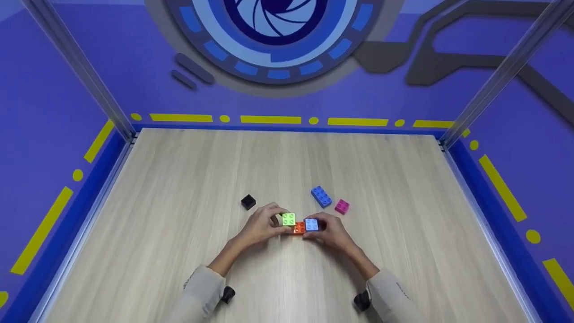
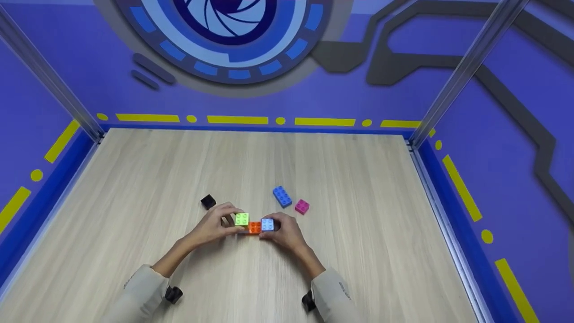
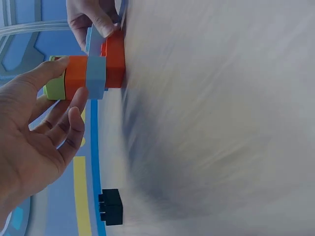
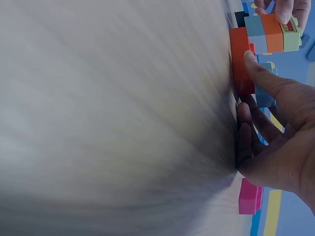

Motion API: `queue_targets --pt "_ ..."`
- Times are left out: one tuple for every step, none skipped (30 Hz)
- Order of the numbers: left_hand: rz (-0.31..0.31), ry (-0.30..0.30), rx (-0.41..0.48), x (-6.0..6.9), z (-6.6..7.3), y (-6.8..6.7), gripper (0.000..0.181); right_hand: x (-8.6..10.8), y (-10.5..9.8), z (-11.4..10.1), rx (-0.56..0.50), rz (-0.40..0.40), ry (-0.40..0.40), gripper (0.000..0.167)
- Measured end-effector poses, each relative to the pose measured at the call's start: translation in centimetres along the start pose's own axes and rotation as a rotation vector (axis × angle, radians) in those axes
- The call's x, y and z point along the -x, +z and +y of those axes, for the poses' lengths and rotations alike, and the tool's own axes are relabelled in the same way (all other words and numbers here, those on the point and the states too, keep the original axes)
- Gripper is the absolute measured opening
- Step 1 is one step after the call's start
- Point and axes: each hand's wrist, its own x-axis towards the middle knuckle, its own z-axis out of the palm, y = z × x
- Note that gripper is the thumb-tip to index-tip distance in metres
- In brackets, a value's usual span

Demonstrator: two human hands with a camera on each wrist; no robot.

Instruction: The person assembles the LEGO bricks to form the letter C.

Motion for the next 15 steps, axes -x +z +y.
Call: queue_targets --pt "-0.001 -0.001 0.014 -0.04 -0.04 -0.01 0.043 -0.06 -0.05 0.00 0.000 0.000 -0.001 0.042" --pt "-0.002 0.000 0.028 -0.07 -0.09 -0.05 0.043 -0.11 -0.08 0.04 0.002 0.001 -0.005 0.041" --pt "-0.002 0.004 0.043 -0.10 -0.10 -0.10 0.044 -0.18 -0.11 0.04 0.004 0.001 -0.005 0.041" --pt "-0.002 0.010 0.057 -0.14 -0.12 -0.16 0.044 -0.23 -0.14 0.05 0.005 0.001 -0.006 0.041" --pt "0.001 0.019 0.070 -0.16 -0.10 -0.25 0.045 -0.28 -0.17 0.09 0.005 -0.001 -0.003 0.041" --pt "0.007 0.029 0.076 -0.21 -0.07 -0.32 0.045 -0.31 -0.19 0.11 0.006 -0.002 -0.001 0.041" --pt "0.015 0.039 0.082 -0.26 -0.06 -0.35 0.046 -0.35 -0.21 0.12 0.006 -0.002 0.004 0.041" --pt "0.024 0.047 0.087 -0.30 -0.02 -0.39 0.046 -0.36 -0.21 0.16 0.009 0.001 0.004 0.041" --pt "0.034 0.056 0.088 -0.33 0.01 -0.40 0.045 -0.37 -0.22 0.16 0.006 0.001 0.008 0.041" --pt "0.045 0.063 0.083 -0.36 0.03 -0.40 0.044 -0.35 -0.21 0.17 0.005 0.004 0.009 0.041" --pt "0.053 0.068 0.075 -0.34 0.07 -0.40 0.043 -0.32 -0.20 0.19 0.005 0.003 0.009 0.041" --pt "0.058 0.068 0.061 -0.32 0.10 -0.38 0.041 -0.27 -0.17 0.19 0.004 0.002 0.007 0.041" --pt "0.062 0.067 0.044 -0.25 0.14 -0.39 0.040 -0.20 -0.13 0.17 0.001 0.000 0.006 0.041" --pt "0.062 0.064 0.025 -0.15 0.21 -0.42 0.039 -0.13 -0.08 0.14 0.000 -0.002 0.000 0.041" --pt "0.060 0.064 0.008 -0.06 0.25 -0.45 0.038 -0.04 -0.02 0.13 -0.001 -0.007 -0.004 0.042"
